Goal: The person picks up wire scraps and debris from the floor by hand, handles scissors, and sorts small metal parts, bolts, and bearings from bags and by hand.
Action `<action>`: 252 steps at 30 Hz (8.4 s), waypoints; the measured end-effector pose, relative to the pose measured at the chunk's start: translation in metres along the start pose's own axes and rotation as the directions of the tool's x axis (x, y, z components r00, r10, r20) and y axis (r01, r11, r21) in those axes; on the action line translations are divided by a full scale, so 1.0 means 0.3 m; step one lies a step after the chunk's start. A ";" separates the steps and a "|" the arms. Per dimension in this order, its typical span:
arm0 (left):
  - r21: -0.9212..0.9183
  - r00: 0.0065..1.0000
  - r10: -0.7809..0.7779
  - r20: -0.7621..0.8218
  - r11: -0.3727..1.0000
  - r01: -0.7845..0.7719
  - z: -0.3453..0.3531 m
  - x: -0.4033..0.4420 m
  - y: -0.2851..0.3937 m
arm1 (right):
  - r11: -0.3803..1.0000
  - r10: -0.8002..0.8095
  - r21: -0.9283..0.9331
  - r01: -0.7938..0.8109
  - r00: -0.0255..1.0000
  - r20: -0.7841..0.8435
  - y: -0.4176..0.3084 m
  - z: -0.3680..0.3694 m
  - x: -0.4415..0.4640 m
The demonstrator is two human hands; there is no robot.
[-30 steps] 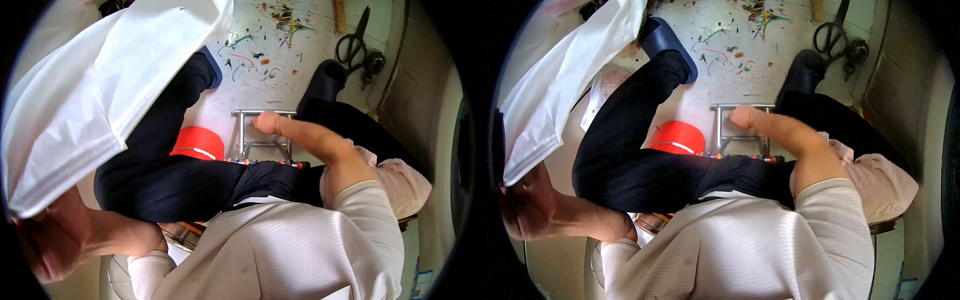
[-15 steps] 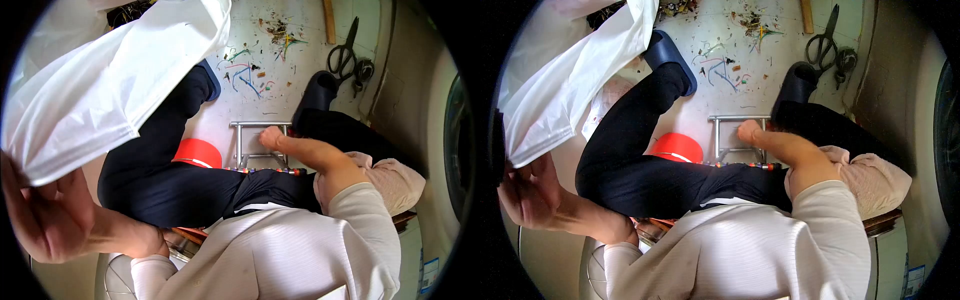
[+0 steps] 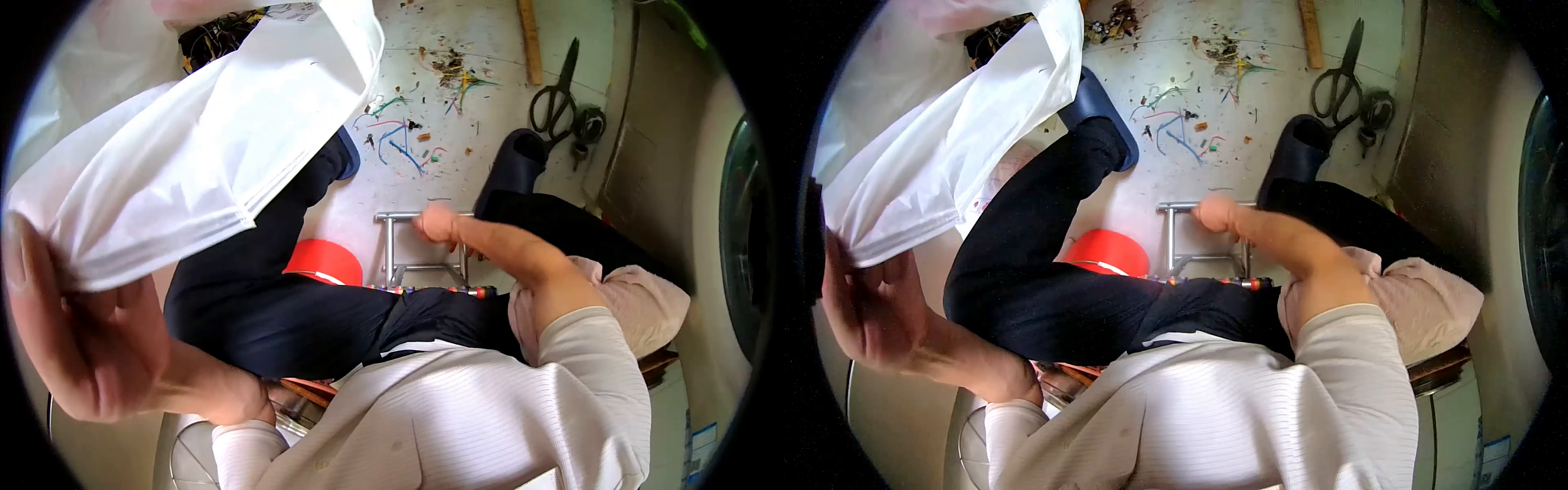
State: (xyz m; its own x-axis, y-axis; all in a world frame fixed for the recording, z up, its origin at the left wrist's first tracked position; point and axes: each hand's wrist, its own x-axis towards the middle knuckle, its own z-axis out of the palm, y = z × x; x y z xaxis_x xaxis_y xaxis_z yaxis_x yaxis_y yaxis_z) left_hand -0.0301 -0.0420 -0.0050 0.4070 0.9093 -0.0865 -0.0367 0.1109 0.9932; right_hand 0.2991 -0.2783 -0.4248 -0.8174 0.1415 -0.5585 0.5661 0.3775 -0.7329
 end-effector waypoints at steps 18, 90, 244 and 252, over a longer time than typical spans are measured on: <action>0.303 0.950 0.123 -0.285 0.953 -0.033 0.059 0.012 -0.029 | 0.979 0.179 0.108 -0.171 0.981 -0.071 -0.017 -0.158 0.149; 0.050 0.876 -0.007 -0.483 0.998 0.036 0.239 0.186 0.017 | 0.303 0.820 0.942 0.143 0.465 -0.334 0.166 -0.744 -0.272; -0.384 0.807 -0.085 -0.584 0.905 -0.182 0.088 0.184 0.021 | -0.052 0.296 0.851 0.522 0.822 -0.486 -0.845 -0.964 -0.429; -0.386 0.829 -0.081 -0.553 0.907 -0.169 0.095 0.203 0.023 | -0.149 0.269 0.837 0.526 0.837 -0.478 -0.830 -0.955 -0.423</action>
State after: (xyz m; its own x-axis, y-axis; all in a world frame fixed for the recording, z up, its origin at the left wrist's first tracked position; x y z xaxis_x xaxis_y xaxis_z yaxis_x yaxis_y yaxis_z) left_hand 0.0206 0.0027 -0.0011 -0.1648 0.9667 -0.1956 -0.4546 0.1015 0.8849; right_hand 0.2312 -0.1282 -0.0600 -0.5828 0.6568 -0.4785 -0.4246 -0.7482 -0.5099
